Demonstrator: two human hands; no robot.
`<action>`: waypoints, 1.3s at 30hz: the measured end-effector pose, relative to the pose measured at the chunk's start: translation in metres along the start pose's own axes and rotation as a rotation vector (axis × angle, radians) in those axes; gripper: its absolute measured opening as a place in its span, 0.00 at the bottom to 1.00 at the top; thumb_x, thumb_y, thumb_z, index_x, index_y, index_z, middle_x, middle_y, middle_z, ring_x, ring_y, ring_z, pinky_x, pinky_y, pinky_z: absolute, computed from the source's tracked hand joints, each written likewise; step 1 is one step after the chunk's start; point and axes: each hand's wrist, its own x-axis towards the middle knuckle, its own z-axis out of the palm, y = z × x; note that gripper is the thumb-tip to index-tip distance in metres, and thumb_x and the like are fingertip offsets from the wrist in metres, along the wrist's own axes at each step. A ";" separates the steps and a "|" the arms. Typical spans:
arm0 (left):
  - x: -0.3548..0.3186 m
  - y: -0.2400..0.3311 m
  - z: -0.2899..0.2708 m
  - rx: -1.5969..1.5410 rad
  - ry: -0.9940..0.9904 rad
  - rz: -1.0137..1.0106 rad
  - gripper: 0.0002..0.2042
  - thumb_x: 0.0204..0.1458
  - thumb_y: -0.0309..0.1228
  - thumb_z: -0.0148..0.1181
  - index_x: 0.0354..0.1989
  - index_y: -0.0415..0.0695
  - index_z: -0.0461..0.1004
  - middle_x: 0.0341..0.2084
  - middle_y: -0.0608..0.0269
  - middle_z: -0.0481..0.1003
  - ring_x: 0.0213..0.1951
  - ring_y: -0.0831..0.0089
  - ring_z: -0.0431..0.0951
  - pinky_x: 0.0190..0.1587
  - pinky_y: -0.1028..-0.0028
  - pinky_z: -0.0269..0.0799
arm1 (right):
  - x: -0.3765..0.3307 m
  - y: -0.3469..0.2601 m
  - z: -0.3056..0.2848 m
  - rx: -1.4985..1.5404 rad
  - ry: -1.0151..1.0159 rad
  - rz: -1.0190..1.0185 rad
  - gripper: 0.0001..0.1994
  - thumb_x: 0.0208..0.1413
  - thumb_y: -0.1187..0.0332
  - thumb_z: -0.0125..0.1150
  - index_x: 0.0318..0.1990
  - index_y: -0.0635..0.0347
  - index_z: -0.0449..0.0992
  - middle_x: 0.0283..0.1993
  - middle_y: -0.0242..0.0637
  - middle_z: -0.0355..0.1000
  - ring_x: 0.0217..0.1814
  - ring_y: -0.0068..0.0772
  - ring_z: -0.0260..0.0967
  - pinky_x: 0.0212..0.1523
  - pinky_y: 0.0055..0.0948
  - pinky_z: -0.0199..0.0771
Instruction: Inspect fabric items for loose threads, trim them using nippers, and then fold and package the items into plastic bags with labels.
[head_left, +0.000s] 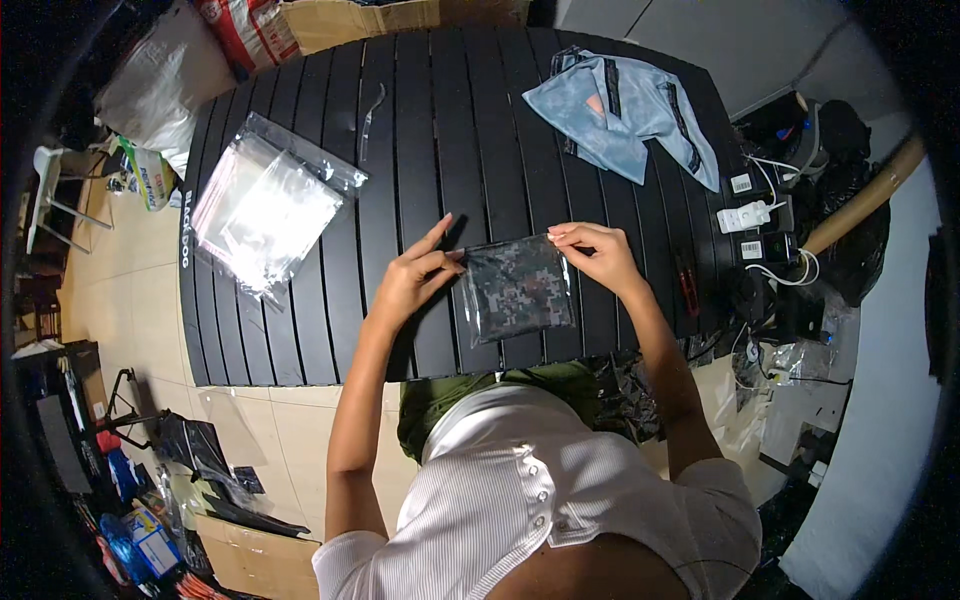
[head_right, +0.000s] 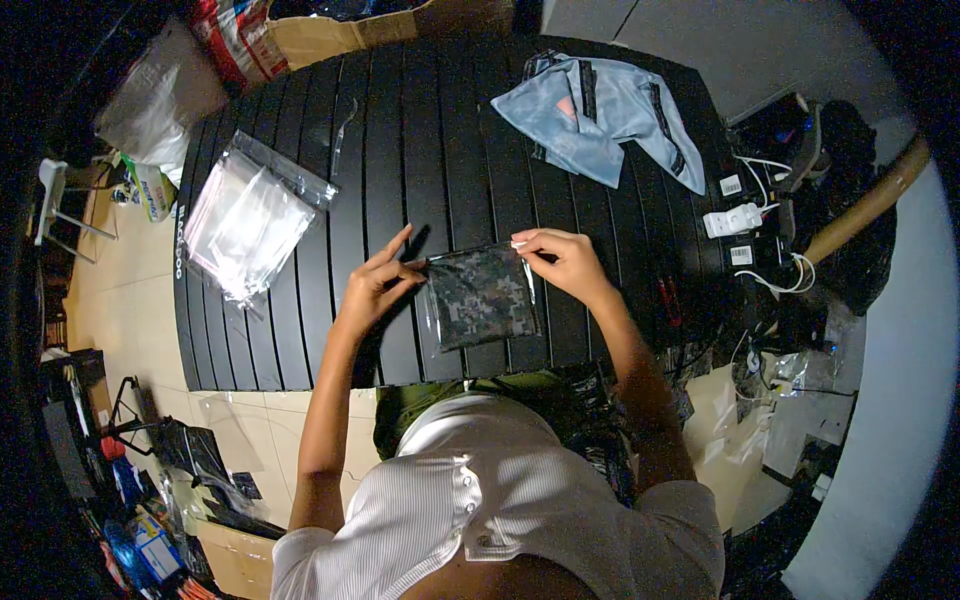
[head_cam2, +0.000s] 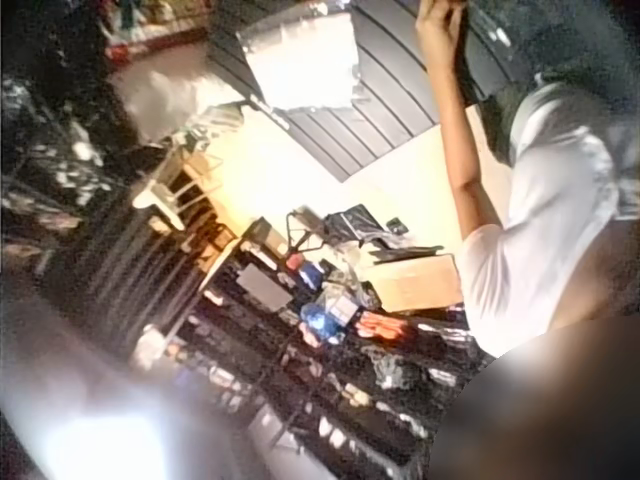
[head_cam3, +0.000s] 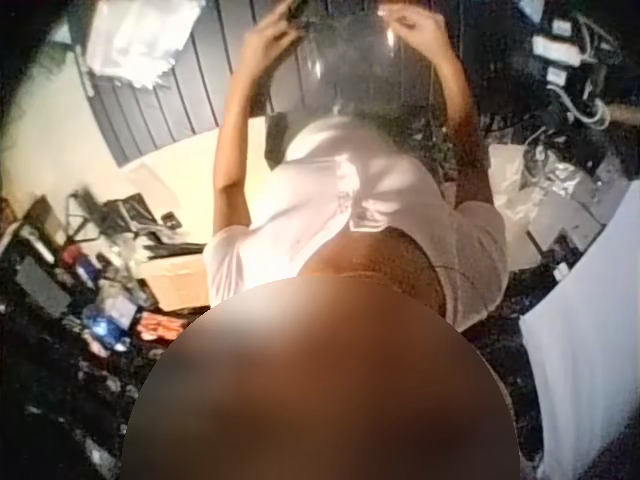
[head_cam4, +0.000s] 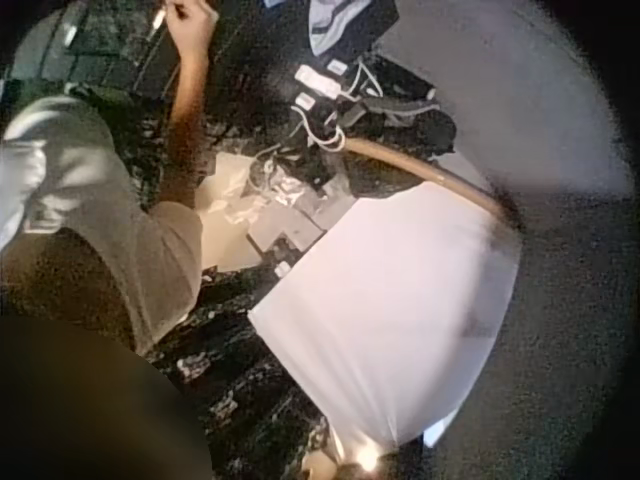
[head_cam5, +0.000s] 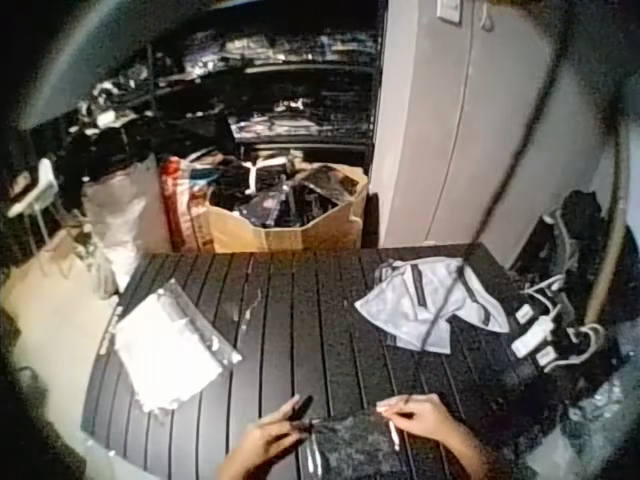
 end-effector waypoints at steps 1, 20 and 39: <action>-0.001 -0.001 0.001 0.005 -0.002 0.011 0.05 0.43 0.23 0.61 0.23 0.37 0.71 0.54 0.54 0.64 0.39 0.65 0.77 0.38 0.73 0.74 | 0.000 0.000 0.000 0.001 -0.001 -0.001 0.04 0.45 0.79 0.59 0.31 0.65 0.75 0.39 0.40 0.74 0.40 0.32 0.74 0.39 0.25 0.76; -0.005 0.002 -0.002 0.388 -0.019 0.130 0.07 0.42 0.28 0.62 0.32 0.46 0.78 0.51 0.68 0.68 0.34 0.69 0.79 0.30 0.76 0.76 | -0.014 -0.001 -0.015 -0.143 -0.211 -0.110 0.17 0.43 0.86 0.47 0.40 0.62 0.76 0.55 0.43 0.65 0.57 0.38 0.63 0.52 0.29 0.67; -0.004 0.003 0.000 0.155 -0.061 0.191 0.05 0.46 0.26 0.58 0.33 0.43 0.76 0.48 0.60 0.69 0.41 0.65 0.75 0.41 0.73 0.73 | -0.015 0.016 -0.033 -0.023 -0.281 -0.178 0.11 0.48 0.81 0.51 0.39 0.63 0.76 0.52 0.41 0.67 0.54 0.34 0.66 0.55 0.36 0.63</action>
